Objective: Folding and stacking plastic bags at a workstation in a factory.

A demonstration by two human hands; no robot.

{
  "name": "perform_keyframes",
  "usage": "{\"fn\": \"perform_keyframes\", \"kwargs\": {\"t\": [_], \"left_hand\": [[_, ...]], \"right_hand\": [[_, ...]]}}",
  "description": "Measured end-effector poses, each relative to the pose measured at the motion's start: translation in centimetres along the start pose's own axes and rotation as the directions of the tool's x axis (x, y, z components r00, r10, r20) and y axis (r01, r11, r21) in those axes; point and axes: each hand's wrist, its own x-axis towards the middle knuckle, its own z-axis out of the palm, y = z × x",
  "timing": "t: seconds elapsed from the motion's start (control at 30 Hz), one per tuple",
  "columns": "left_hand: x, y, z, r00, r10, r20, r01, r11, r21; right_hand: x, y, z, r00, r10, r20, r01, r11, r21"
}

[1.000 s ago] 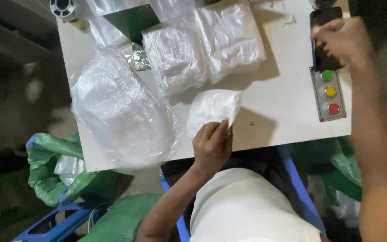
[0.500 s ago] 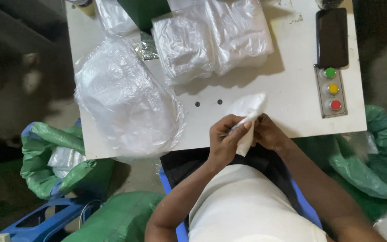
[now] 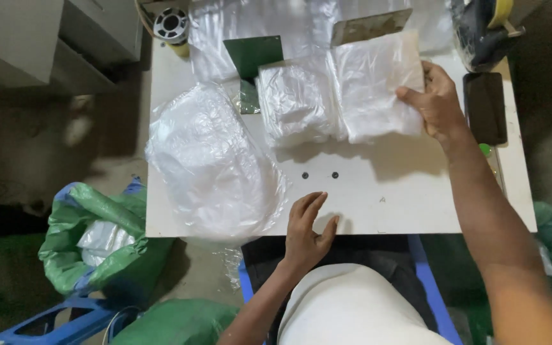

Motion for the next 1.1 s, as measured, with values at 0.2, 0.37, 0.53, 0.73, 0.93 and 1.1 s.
{"fn": "perform_keyframes", "kwargs": {"t": [0.2, 0.37, 0.53, 0.73, 0.93, 1.1], "left_hand": [[0.2, -6.9, -10.1, 0.870, -0.172, -0.463, 0.312, 0.918, 0.245], [-0.2, -15.1, -21.8, 0.659, -0.310, -0.685, 0.400, 0.916, -0.029], [0.5, -19.2, -23.5, 0.664, -0.514, -0.543, 0.368, 0.857, -0.361], [3.5, -16.1, -21.5, 0.718, -0.564, -0.409, 0.361, 0.803, -0.473], [1.2, -20.6, -21.1, 0.825, -0.427, -0.370, 0.509, 0.845, 0.161], [0.9, -21.0, -20.6, 0.863, -0.366, -0.348, 0.474, 0.824, 0.310]], "right_hand": [[-3.0, -2.0, 9.6, 0.674, -0.718, 0.176, 0.606, 0.400, -0.688], [-9.7, 1.8, 21.6, 0.810, -0.240, 0.535, 0.323, 0.944, -0.066], [-6.7, 2.6, 30.3, 0.894, 0.079, 0.441, 0.150, 0.875, -0.461], [-6.3, 5.4, 36.6, 0.939, 0.052, 0.339, 0.155, 0.817, -0.556], [-6.8, 11.3, 39.0, 0.911, -0.197, 0.362, 0.382, 0.733, -0.563], [-7.8, 10.0, 36.2, 0.919, -0.154, 0.363, 0.324, 0.821, -0.471]]}}
